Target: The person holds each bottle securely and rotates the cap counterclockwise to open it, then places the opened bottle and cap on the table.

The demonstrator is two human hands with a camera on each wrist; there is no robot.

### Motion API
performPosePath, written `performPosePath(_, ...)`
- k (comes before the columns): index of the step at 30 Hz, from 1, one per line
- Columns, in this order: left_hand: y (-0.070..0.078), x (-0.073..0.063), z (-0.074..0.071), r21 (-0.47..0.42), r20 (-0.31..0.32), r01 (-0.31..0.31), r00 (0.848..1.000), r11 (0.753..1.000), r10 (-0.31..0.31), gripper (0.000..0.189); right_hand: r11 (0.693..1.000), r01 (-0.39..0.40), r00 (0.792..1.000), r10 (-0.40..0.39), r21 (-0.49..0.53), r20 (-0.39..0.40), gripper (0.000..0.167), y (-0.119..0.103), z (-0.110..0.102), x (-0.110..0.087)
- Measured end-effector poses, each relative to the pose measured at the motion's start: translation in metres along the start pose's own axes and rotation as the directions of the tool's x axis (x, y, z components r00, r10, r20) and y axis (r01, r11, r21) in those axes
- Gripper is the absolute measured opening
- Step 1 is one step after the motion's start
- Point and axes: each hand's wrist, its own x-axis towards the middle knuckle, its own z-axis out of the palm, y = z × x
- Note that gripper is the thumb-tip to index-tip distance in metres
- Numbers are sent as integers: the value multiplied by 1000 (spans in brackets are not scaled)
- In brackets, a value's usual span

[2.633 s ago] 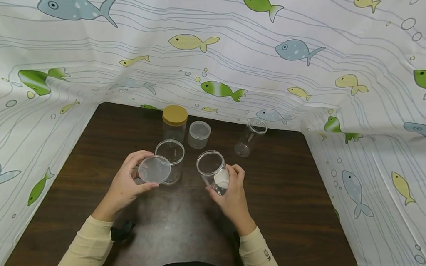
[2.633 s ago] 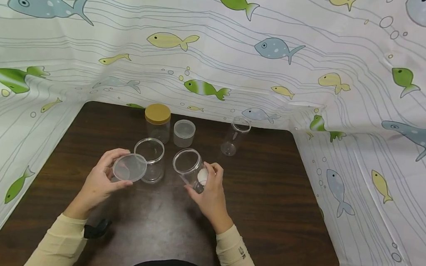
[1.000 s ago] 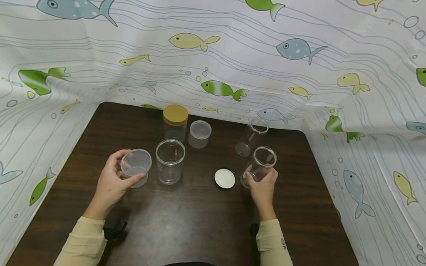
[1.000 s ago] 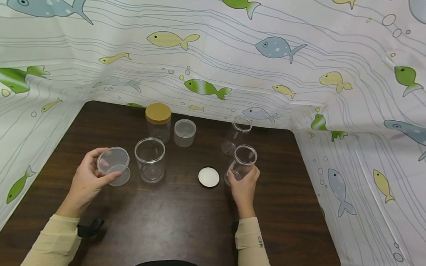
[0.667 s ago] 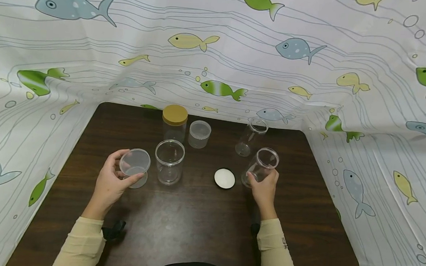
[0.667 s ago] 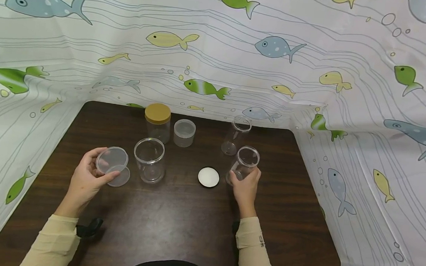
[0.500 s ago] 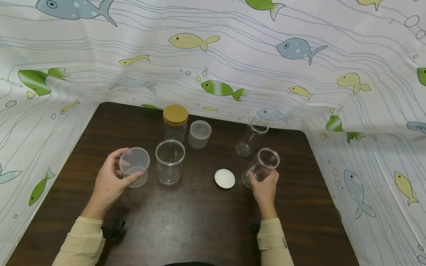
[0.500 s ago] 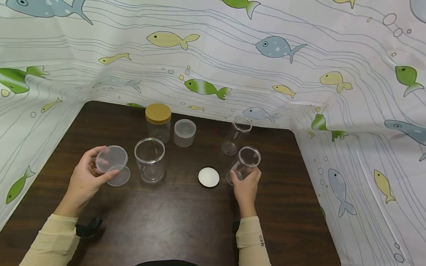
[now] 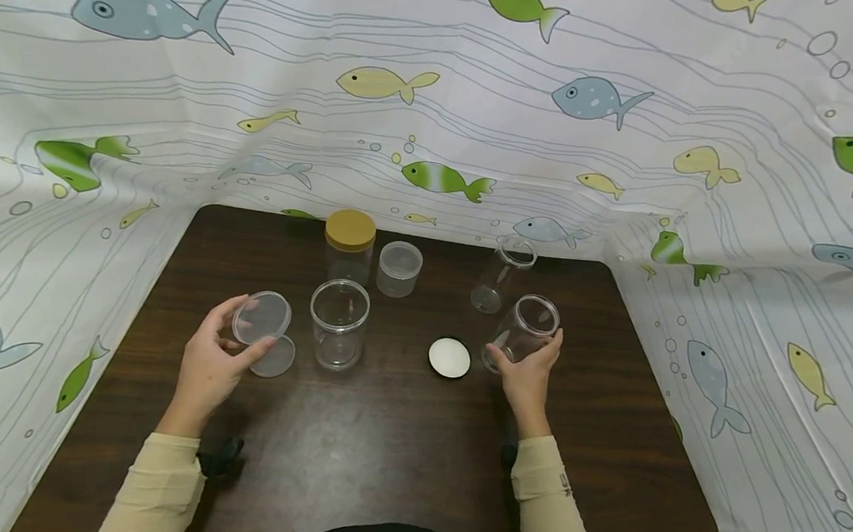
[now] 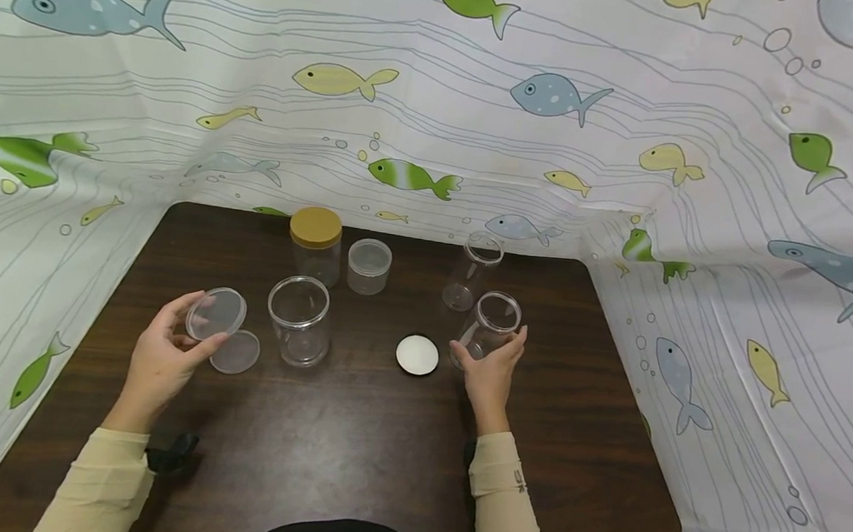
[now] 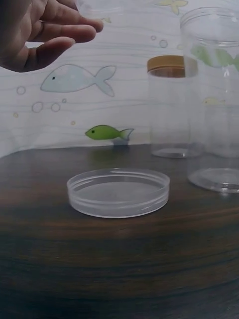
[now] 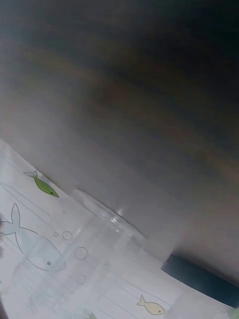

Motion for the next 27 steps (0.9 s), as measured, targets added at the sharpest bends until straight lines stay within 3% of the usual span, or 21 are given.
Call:
performPosePath(5, -5, 2, -1, 41, -20, 3, 1000, 999, -2, 73, 998, 61, 992, -63, -25, -105, 140, -4, 3, -7)
performPosePath(8, -8, 2, -2, 55, -24, 25, 999, 998, -23, 73, 992, 117, 975, -125, -55, -185, 142, -7, 5, -11)
performPosePath(14, -17, 4, -4, 69, -45, 87, 995, 994, -84, 75, 961, 259, 910, -276, -95, -310, 138, -13, 10, -18)
performPosePath(21, -36, 9, -7, 112, -28, 131, 991, 985, -129, 83, 928, 353, 863, -374, -122, -340, 128, -17, 15, -23)
performPosePath(27, -57, 9, -8, 161, -35, 174, 985, 972, -171, 85, 881, 445, 803, -473, -162, -363, 118, -18, 19, -24)
